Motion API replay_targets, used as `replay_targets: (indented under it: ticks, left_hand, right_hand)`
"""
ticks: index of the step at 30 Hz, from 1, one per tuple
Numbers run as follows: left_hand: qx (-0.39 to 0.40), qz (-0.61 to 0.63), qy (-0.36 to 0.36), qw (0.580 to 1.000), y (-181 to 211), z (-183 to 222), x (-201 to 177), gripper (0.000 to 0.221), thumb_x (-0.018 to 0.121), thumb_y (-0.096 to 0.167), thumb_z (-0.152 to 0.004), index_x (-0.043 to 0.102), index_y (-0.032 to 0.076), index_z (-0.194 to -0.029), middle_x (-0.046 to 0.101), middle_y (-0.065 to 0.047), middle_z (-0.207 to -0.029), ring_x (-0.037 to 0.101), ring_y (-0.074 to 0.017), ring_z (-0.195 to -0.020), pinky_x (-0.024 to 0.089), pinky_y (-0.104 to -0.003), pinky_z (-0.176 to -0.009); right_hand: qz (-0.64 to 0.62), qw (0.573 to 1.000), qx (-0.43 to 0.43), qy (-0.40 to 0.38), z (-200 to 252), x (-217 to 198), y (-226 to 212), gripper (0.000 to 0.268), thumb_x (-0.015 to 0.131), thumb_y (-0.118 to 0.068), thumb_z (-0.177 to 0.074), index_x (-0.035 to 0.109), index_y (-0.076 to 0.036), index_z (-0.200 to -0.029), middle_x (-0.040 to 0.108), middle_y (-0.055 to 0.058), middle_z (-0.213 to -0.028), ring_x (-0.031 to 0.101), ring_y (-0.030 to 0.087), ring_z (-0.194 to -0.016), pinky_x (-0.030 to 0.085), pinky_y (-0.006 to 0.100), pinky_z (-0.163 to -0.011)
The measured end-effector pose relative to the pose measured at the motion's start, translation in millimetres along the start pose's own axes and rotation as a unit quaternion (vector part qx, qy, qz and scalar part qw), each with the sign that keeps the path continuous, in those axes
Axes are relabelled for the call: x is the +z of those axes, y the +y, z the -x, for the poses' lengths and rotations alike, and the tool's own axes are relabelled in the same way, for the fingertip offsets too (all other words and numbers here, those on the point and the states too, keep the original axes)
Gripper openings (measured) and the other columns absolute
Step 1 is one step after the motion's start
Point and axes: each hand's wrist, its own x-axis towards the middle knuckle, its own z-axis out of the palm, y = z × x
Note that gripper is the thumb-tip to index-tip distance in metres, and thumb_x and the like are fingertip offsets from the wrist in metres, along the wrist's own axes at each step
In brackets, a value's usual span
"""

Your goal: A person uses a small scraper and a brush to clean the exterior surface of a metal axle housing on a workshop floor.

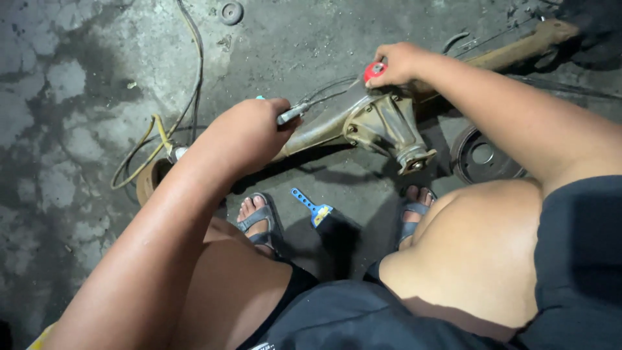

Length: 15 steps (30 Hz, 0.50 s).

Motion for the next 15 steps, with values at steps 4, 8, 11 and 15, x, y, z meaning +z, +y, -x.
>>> replay_targets:
  ticks: [4, 8, 11, 15]
  left_hand:
    - [-0.009, 0.004, -0.008, 1.0, 1.3, -0.5, -2.5, 0.037, 0.05, 0.047, -0.105, 0.064, 0.013, -0.103, 0.072, -0.017, -0.09, 0.064, -0.0454, -0.082, 0.047, -0.055, -0.066]
    - [-0.015, 0.003, -0.008, 1.0, 2.8, 0.5, -4.6, 0.037, 0.049, 0.048, -0.105, 0.065, 0.014, -0.106, 0.072, -0.016, -0.089, 0.065, -0.0454, -0.082, 0.049, -0.055, -0.066]
    - [-0.011, -0.009, -0.009, 1.0, 0.4, -3.3, 0.6, 0.037, 0.049, 0.048, -0.105, 0.063, 0.014, -0.105, 0.072, -0.016, -0.089, 0.065, -0.0446, -0.08, 0.049, -0.055, -0.063]
    - [-0.019, -0.007, -0.021, 1.0, 2.5, -1.4, -2.9, 0.04, 0.048, 0.05, -0.106, 0.063, 0.013, -0.108, 0.072, -0.015, -0.096, 0.066, -0.0432, -0.086, 0.05, -0.055, -0.067]
  right_hand:
    - [0.045, 0.998, 0.045, 0.005, 3.3, -6.9, -8.0, 0.078, 0.062, -0.069, -0.088, 0.055, -0.016, -0.144, 0.066, 0.015, -0.135, 0.064, 0.041, -0.116, 0.053, 0.05, -0.08]
    - [0.002, 1.0, -0.001, -0.002, -28.3, 6.0, 3.8, 0.088, 0.077, -0.07, -0.076, 0.058, -0.017, -0.144, 0.062, 0.02, -0.139, 0.062, 0.044, -0.118, 0.05, 0.049, -0.086]
    - [0.14, 0.984, 0.104, -0.04, -27.0, -2.1, -3.9, 0.086, 0.053, -0.084, -0.092, 0.069, -0.01, -0.132, 0.072, 0.016, -0.127, 0.069, 0.039, -0.114, 0.052, 0.048, -0.083]
    - [0.067, 0.998, -0.017, 0.012, -33.7, 3.9, 5.5, 0.084, 0.068, -0.077, -0.082, 0.062, -0.012, -0.136, 0.068, 0.019, -0.129, 0.064, 0.043, -0.112, 0.051, 0.051, -0.077]
